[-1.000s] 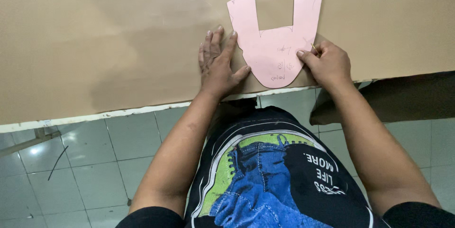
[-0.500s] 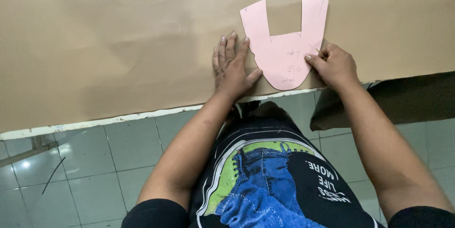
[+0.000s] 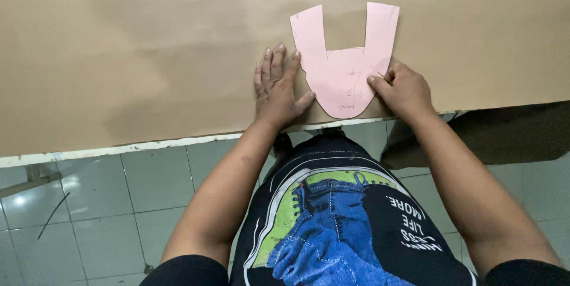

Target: The person unrolls a roll of tan material across a work table and smooths it flat, then places pink paper shoe pattern templates on the material and traces around their edges with a pen, repositioning each template as they trace.

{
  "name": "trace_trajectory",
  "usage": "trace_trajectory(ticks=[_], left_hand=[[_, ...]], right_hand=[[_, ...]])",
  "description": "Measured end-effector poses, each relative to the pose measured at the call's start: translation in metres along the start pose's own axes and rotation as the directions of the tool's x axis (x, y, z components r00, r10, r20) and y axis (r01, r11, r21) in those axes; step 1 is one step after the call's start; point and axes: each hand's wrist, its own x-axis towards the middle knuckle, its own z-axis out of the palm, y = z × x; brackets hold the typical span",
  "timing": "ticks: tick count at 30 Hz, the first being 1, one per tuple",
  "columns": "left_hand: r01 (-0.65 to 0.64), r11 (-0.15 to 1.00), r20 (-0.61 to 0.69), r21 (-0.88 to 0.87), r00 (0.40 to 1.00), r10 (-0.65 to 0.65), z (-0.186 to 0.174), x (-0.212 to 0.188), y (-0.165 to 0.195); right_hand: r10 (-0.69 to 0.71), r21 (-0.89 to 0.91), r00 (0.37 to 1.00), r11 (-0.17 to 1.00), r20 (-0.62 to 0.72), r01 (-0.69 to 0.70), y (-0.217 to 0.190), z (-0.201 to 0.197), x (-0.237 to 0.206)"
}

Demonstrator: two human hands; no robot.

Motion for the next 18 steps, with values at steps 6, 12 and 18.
trace_trajectory(ticks=[6, 12, 18], left_hand=[[-0.005, 1.000, 0.025, -0.014, 1.000, 0.005, -0.006, -0.004, -0.002], [0.039, 0.999, 0.067, 0.017, 0.997, -0.040, -0.016, -0.004, 0.006], [-0.224, 0.967, 0.070, 0.118, 0.974, 0.217, 0.002, -0.014, 0.034]], right_hand=[[-0.003, -0.002, 1.000, 1.000, 0.019, 0.003, -0.007, -0.002, -0.006], [-0.080, -0.019, 0.997, 0.997, 0.007, 0.081, -0.002, 0.003, -0.003], [-0.084, -0.037, 0.996, 0.996, 0.034, 0.085, -0.003, 0.002, 0.003]])
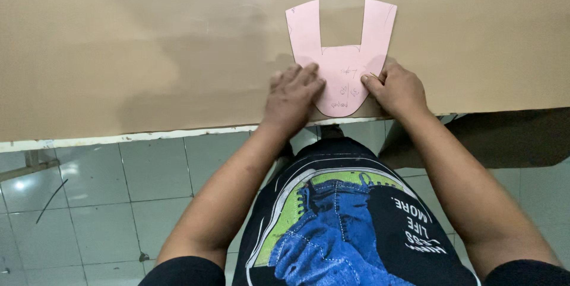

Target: The person unrolls a roll of tan material across a work table and smooths it flat, then places pink paper shoe pattern templates on the material and traces around their edges with a pen, repositioning each template as they trace.

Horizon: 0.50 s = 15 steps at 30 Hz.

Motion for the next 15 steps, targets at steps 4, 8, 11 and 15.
trace_trajectory(ticks=[4, 8, 11, 15], left_hand=[[-0.112, 0.988, -0.072, 0.105, 0.990, 0.120, 0.030, 0.001, 0.030], [-0.141, 0.915, -0.238, 0.379, 0.940, 0.244, 0.050, 0.005, 0.034], [-0.139, 0.905, -0.198, 0.401, 0.952, 0.234, 0.061, 0.006, 0.040], [-0.015, 0.995, -0.168, 0.102, 0.985, 0.032, 0.072, 0.013, 0.051]], right_hand=[[0.040, -0.071, 0.995, 0.997, 0.087, -0.034, -0.011, -0.014, 0.003], [-0.363, 0.101, 0.896, 0.912, -0.255, 0.398, -0.041, -0.028, 0.002], [-0.580, 0.135, 0.728, 0.741, -0.366, 0.658, -0.072, -0.038, 0.000], [-0.621, 0.213, 0.783, 0.760, -0.035, 0.613, -0.112, -0.037, 0.009]])
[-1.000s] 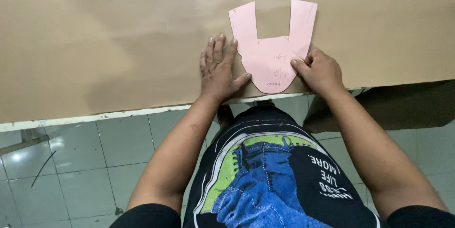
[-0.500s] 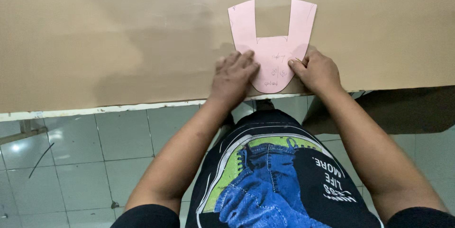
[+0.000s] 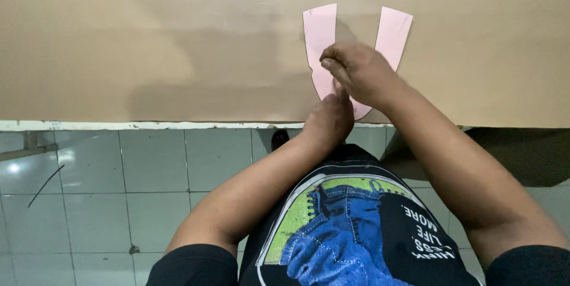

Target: The person unrolls a roll of tan material across a work table and smooths it flat, then places pink paper shoe pattern templates on the material and traces around their edges with a pen, repositioning each template as they trace.

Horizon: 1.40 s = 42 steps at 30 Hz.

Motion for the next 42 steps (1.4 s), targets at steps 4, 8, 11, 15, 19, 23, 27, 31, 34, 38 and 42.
trace_trajectory(ticks=[4, 8, 11, 15, 19, 23, 27, 31, 34, 38, 42], left_hand=[[-0.120, 0.991, 0.293, 0.054, 0.951, 0.099, 0.004, -0.006, -0.004], [-0.012, 1.000, 0.384, -0.014, 0.923, 0.016, -0.002, -0.005, -0.002], [0.209, 0.953, 0.271, -0.220, 0.951, -0.146, -0.015, -0.003, 0.003], [-0.005, 0.995, -0.089, 0.100, 0.996, 0.014, -0.033, 0.000, -0.002], [0.067, 0.987, 0.055, -0.144, 0.997, -0.060, -0.042, 0.007, -0.010], [0.149, 0.982, 0.036, -0.119, 0.989, -0.146, -0.046, 0.027, -0.020], [0.254, 0.963, 0.219, -0.085, 0.948, -0.231, -0.057, 0.044, -0.027], [0.290, 0.950, 0.303, -0.115, 0.921, -0.245, -0.070, 0.047, -0.027], [0.311, 0.945, 0.330, -0.102, 0.907, -0.263, -0.074, 0.049, -0.024], [0.297, 0.950, 0.331, -0.095, 0.910, -0.251, -0.071, 0.051, -0.026], [0.299, 0.950, 0.322, -0.088, 0.911, -0.256, -0.062, 0.050, -0.027]], right_hand=[[0.013, -0.053, 0.975, 0.999, 0.220, -0.001, -0.002, 0.012, 0.010], [-0.059, -0.182, 0.950, 0.976, 0.306, 0.119, 0.007, 0.024, 0.012], [-0.121, -0.140, 0.965, 0.978, 0.232, 0.156, 0.013, 0.025, 0.016], [-0.166, -0.209, 0.980, 0.960, 0.107, 0.185, 0.017, 0.022, 0.030], [-0.238, -0.179, 0.971, 0.954, 0.026, 0.239, 0.021, 0.020, 0.057], [-0.191, -0.239, 0.981, 0.954, -0.015, 0.182, 0.028, 0.014, 0.090], [-0.208, -0.181, 0.975, 0.965, -0.075, 0.192, 0.035, 0.008, 0.110], [-0.154, -0.110, 0.986, 0.983, -0.059, 0.147, 0.037, 0.007, 0.112], [-0.168, -0.097, 0.983, 0.982, -0.073, 0.160, 0.037, 0.007, 0.108], [-0.127, -0.024, 0.988, 0.992, -0.085, 0.126, 0.036, 0.007, 0.102], [-0.127, -0.009, 0.986, 0.992, -0.110, 0.127, 0.038, 0.008, 0.101]])
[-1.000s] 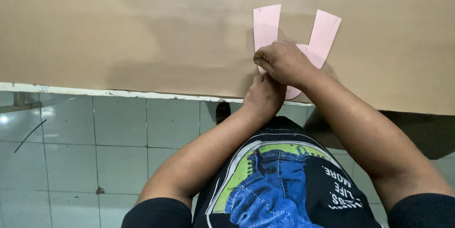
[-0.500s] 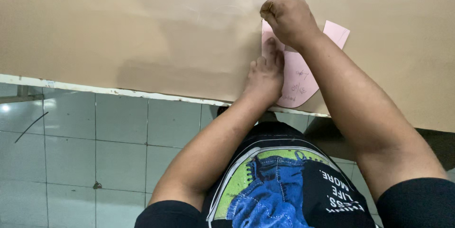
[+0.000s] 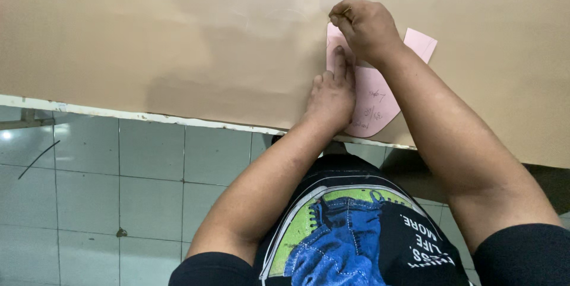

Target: The person unrolls a roll of tan material across a work table and smooths it flat, then places pink paper shoe pattern templates on the material and traces around their edges with a pen, repositioning each template as they trace.

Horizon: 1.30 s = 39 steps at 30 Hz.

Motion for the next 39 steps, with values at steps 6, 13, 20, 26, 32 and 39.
trace_trajectory(ticks=[6, 13, 20, 26, 32, 39], left_hand=[[-0.056, 0.992, -0.038, 0.117, 0.997, 0.061, 0.004, 0.001, -0.005], [-0.033, 0.999, 0.071, 0.035, 0.997, 0.031, -0.016, -0.003, -0.003], [-0.024, 0.999, 0.113, 0.023, 0.993, 0.021, -0.024, -0.006, -0.002], [-0.044, 0.999, 0.076, 0.026, 0.996, 0.042, -0.024, -0.008, -0.006], [-0.012, 0.998, 0.118, 0.059, 0.993, 0.005, -0.019, -0.006, -0.004], [-0.076, 0.953, -0.012, 0.292, 0.996, 0.083, 0.003, 0.004, 0.003]], right_hand=[[0.035, -0.192, 0.999, 0.981, 0.018, -0.031, 0.018, -0.019, -0.004], [0.084, -0.185, 0.995, 0.978, -0.052, -0.092, 0.032, -0.030, -0.018], [0.102, -0.136, 0.988, 0.984, -0.119, -0.118, 0.028, -0.023, -0.033], [0.091, -0.100, 0.992, 0.990, -0.091, -0.100, 0.008, -0.019, -0.073], [0.327, 0.050, 0.943, 0.943, 0.068, -0.330, -0.007, -0.025, -0.103], [0.405, -0.427, 0.914, 0.830, 0.020, -0.358, 0.007, -0.061, -0.116]])
